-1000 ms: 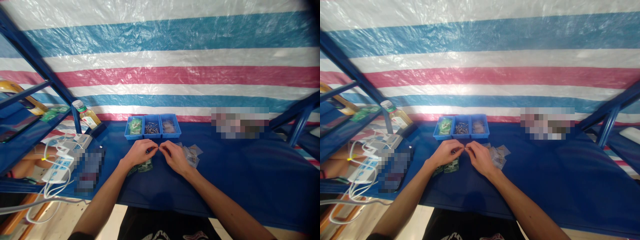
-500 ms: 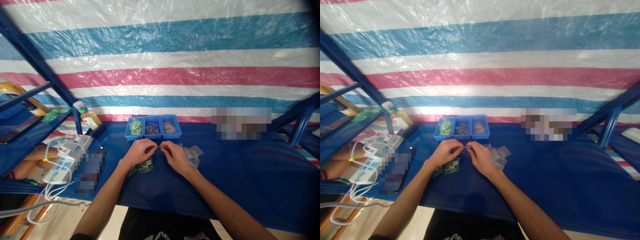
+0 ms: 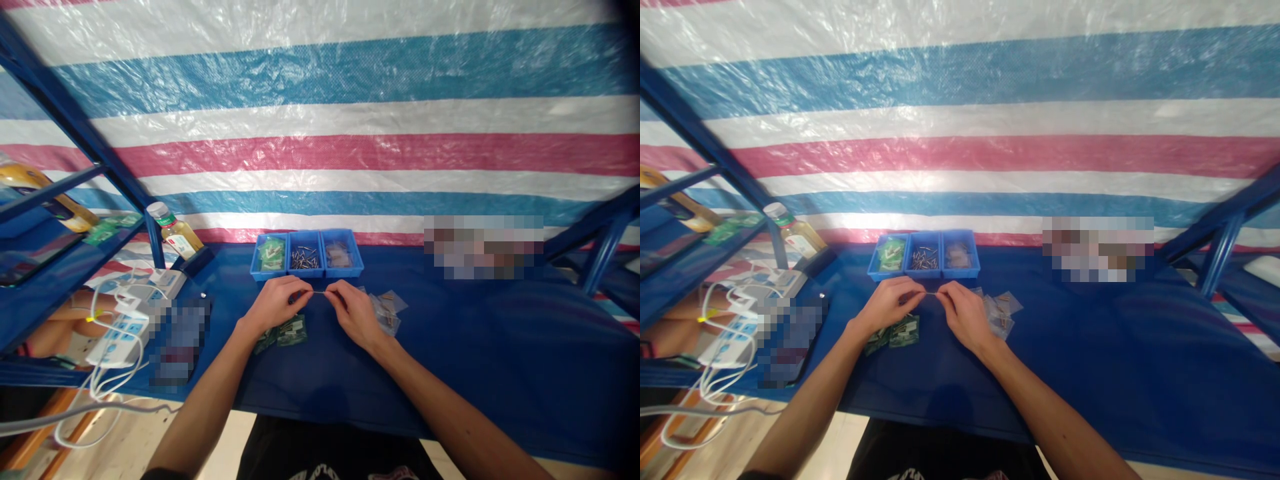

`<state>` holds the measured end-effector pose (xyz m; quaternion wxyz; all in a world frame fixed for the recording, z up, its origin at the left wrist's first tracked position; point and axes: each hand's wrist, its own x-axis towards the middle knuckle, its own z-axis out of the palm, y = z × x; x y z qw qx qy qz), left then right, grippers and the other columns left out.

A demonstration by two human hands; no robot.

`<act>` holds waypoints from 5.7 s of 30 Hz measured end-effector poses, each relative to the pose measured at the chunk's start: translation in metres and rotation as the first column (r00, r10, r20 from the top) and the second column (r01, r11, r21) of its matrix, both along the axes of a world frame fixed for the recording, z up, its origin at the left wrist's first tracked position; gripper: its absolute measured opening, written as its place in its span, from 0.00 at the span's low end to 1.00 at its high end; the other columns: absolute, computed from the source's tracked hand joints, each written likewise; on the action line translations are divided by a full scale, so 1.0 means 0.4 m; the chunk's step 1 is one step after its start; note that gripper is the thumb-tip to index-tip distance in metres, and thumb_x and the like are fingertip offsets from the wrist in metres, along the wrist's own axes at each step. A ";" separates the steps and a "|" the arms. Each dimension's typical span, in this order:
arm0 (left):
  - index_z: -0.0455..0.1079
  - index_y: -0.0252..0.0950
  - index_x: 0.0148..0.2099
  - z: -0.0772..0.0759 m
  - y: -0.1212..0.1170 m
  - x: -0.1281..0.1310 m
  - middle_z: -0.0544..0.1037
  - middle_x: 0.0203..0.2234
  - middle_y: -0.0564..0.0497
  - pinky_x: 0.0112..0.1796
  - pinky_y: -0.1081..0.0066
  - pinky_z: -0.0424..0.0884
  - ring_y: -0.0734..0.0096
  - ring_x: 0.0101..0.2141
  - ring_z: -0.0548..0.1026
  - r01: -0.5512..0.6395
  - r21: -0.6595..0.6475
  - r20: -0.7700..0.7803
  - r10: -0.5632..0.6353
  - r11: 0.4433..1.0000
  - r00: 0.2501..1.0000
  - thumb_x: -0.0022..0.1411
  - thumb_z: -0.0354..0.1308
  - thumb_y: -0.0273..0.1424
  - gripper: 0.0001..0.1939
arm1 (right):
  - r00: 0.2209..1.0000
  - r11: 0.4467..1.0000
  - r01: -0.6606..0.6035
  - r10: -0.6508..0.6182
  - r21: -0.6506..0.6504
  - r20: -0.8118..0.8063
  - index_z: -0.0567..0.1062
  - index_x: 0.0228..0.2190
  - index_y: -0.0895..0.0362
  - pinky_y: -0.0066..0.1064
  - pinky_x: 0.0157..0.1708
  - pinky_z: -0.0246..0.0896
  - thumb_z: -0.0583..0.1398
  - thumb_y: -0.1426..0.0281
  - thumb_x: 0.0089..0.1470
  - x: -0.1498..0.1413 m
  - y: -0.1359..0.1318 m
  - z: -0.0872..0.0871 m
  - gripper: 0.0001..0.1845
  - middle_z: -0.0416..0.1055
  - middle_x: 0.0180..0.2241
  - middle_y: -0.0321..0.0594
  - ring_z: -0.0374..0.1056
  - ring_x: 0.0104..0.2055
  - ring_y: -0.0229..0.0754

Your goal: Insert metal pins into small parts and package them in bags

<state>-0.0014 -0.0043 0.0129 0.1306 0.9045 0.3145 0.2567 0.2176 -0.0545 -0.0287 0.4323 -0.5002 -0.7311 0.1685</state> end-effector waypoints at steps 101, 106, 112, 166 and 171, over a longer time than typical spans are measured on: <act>0.84 0.44 0.41 -0.034 0.082 -0.137 0.78 0.23 0.53 0.25 0.72 0.57 0.72 0.21 0.71 -0.227 -0.215 -0.194 0.187 0.950 0.963 0.63 0.64 0.37 0.08 | 0.938 0.973 -0.180 0.213 -0.142 0.274 0.76 0.37 0.52 0.32 0.40 0.60 0.60 0.68 0.67 -0.030 0.006 -0.040 0.05 0.75 0.36 0.37 0.70 0.39 0.42; 0.84 0.44 0.40 -0.042 0.087 -0.138 0.79 0.24 0.53 0.26 0.73 0.59 0.71 0.23 0.73 -0.195 -0.246 -0.168 0.156 0.949 0.973 0.62 0.64 0.37 0.08 | 0.938 0.972 -0.184 0.219 -0.150 0.270 0.76 0.36 0.52 0.32 0.40 0.61 0.60 0.67 0.67 -0.029 0.005 -0.035 0.06 0.76 0.36 0.37 0.71 0.40 0.43; 0.83 0.43 0.38 -0.023 0.077 -0.130 0.79 0.24 0.52 0.26 0.73 0.59 0.71 0.23 0.72 -0.166 -0.255 -0.134 0.136 0.953 0.982 0.64 0.62 0.41 0.11 | 0.940 0.972 -0.183 0.217 -0.150 0.264 0.76 0.37 0.52 0.32 0.40 0.61 0.59 0.67 0.67 -0.027 0.004 -0.033 0.06 0.76 0.36 0.38 0.71 0.40 0.43; 0.81 0.37 0.42 0.008 0.004 -0.004 0.80 0.36 0.46 0.42 0.69 0.71 0.66 0.38 0.77 0.125 0.014 0.013 -0.125 0.992 0.992 0.71 0.58 0.33 0.10 | 0.999 0.997 -0.044 0.044 0.064 0.001 0.76 0.32 0.53 0.32 0.32 0.61 0.58 0.63 0.68 -0.017 -0.009 -0.023 0.13 0.73 0.28 0.37 0.68 0.29 0.41; 0.79 0.36 0.41 0.008 0.001 0.000 0.80 0.35 0.47 0.42 0.69 0.71 0.67 0.38 0.77 0.124 -0.006 -0.010 -0.124 0.992 0.992 0.70 0.59 0.31 0.08 | 0.998 0.996 -0.067 0.067 0.059 -0.010 0.76 0.32 0.53 0.32 0.34 0.62 0.59 0.63 0.68 -0.017 -0.010 -0.025 0.13 0.74 0.30 0.38 0.69 0.31 0.41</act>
